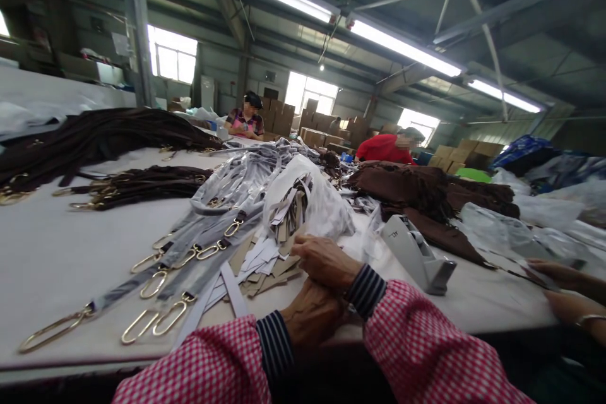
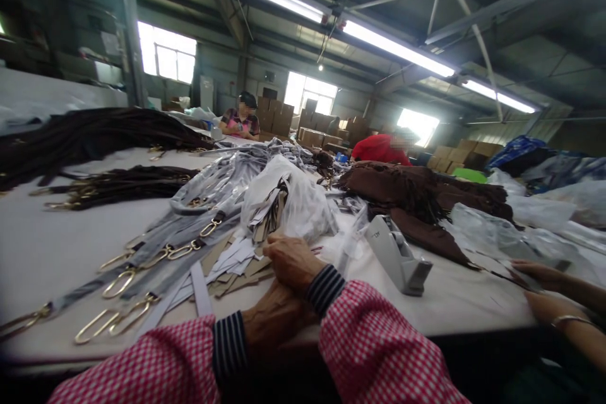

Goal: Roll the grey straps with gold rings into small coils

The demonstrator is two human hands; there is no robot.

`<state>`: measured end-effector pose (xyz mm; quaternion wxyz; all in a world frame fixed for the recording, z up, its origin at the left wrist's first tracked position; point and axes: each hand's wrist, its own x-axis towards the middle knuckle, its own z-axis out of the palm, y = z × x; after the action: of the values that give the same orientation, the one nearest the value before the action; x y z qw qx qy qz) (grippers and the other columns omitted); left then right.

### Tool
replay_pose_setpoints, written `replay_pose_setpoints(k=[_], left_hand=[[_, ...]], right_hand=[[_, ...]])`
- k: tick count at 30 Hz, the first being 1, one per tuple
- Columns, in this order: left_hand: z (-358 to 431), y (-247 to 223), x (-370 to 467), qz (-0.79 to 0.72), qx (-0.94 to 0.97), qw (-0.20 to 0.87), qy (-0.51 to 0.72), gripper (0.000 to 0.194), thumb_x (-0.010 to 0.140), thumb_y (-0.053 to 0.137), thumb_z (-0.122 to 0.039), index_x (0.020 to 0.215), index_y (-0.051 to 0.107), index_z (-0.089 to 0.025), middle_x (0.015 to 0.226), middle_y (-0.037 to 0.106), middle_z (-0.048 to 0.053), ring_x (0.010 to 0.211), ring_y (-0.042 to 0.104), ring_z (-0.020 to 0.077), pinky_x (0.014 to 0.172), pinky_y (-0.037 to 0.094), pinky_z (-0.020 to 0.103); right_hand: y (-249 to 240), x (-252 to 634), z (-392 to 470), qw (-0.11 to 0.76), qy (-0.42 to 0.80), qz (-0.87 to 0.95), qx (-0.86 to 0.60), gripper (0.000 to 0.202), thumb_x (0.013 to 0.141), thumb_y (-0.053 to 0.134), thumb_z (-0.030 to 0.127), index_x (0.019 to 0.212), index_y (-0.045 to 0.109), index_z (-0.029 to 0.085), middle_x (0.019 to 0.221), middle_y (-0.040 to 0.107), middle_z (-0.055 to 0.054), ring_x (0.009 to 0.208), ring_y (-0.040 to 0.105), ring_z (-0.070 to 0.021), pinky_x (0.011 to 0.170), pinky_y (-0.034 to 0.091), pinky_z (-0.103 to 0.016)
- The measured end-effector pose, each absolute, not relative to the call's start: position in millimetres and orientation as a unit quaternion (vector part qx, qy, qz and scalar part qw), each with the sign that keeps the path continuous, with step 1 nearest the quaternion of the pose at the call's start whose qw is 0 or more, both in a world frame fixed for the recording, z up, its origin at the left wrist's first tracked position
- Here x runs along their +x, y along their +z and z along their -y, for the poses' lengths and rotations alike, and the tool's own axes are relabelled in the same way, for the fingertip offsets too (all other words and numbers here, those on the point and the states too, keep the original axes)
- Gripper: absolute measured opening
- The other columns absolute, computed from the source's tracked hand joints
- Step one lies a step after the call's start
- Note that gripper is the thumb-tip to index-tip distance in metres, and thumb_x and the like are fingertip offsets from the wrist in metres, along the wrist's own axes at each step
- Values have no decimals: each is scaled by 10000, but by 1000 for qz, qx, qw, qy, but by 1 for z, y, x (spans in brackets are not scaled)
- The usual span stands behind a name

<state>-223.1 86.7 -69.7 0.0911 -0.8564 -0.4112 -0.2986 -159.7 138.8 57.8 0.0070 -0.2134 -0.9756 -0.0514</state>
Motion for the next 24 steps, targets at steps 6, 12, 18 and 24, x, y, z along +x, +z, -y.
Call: replay_pose_setpoints(k=[6,12,18,24], left_hand=[[-89,-65,-227,385,-863,67,-321,447,989,488,-225,1415,552,-106,1338,663,205,1187,645,316,1027,521,467],[-85,-57,-227,369,-866,77,-329,298,993,491,-205,1204,668,-93,1237,701,211,1151,666,328,995,549,465],[-83,-50,-225,358,-871,86,-324,282,978,572,-264,1166,698,-95,1203,714,202,1187,644,357,994,538,495],[-91,-61,-225,363,-867,59,-338,288,971,563,-236,1191,698,-108,1254,703,204,1172,652,340,1020,525,479]], right_hand=[[44,-184,-162,-54,-67,971,-222,180,901,573,119,921,750,144,970,742,-113,883,696,-223,680,431,-280],[44,-182,-174,-42,-42,971,-232,187,914,599,155,924,785,158,970,768,-122,915,707,-224,720,433,-268],[45,-175,-175,42,-7,970,-240,208,909,614,124,984,799,182,998,775,-91,939,688,-205,773,422,-269],[36,-173,-174,115,53,962,-244,31,818,787,165,839,809,167,838,748,-49,799,641,-173,689,373,-264]])
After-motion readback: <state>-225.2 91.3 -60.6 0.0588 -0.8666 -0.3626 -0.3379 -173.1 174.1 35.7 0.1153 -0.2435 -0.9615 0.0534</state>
